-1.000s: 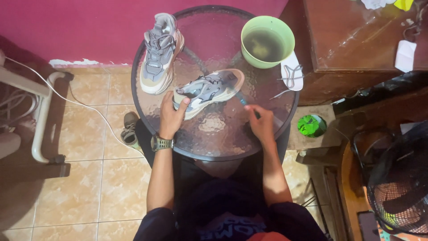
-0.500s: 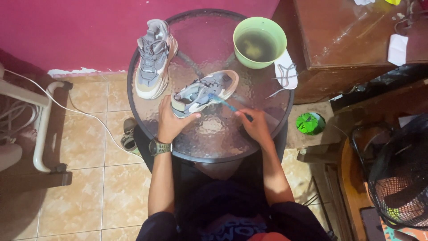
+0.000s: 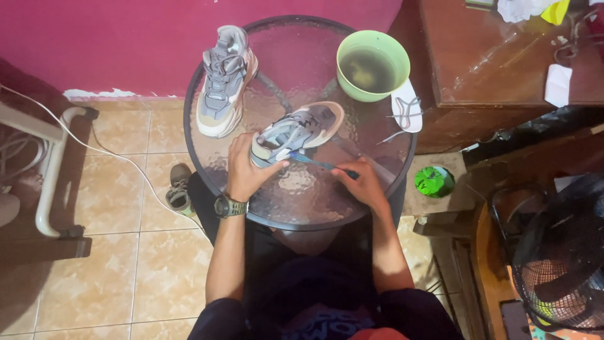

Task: The person scrubs a white and grey sneaker with a toothbrush, focusing on the upper and side panels. The person rotates the shoe to access different areas while scrubbing.

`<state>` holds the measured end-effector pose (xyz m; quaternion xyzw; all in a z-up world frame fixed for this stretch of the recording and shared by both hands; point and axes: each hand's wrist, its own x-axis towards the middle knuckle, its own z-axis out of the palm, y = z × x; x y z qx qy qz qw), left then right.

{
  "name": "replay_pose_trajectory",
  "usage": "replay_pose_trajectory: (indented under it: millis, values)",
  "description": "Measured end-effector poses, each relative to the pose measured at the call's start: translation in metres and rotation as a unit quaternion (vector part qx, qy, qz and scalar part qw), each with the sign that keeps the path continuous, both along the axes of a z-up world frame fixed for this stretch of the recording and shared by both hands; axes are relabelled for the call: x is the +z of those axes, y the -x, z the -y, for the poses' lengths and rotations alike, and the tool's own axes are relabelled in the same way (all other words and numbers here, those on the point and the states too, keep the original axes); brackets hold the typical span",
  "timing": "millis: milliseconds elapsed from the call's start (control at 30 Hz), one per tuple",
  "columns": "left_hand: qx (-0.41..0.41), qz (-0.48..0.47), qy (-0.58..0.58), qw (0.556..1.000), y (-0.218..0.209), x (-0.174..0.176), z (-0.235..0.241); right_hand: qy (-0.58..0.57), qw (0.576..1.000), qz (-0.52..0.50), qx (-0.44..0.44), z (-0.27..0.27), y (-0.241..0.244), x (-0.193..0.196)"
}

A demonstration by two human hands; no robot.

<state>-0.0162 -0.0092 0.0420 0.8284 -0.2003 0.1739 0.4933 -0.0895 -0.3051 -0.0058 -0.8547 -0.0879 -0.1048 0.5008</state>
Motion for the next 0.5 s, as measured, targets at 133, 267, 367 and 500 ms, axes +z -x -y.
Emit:
replay_pose_trajectory:
  millis: [133, 267, 367, 500]
  values:
    - [-0.007, 0.010, 0.001, 1.000, 0.000, 0.000, -0.001, -0.048, 0.999, 0.008, -0.014, 0.006, 0.005, -0.018]
    - [-0.006, 0.028, -0.019, 0.999, 0.000, -0.003, 0.000, -0.094, 0.995, -0.018, -0.025, -0.010, 0.023, -0.006]
    - [-0.014, 0.038, -0.031, 0.999, 0.000, -0.005, -0.001, -0.109, 0.993, -0.026, -0.028, -0.018, 0.039, 0.010]
    - [-0.017, 0.079, -0.043, 0.996, 0.001, -0.005, 0.001, 0.005, 0.996, 0.062, -0.064, -0.029, 0.041, 0.075]
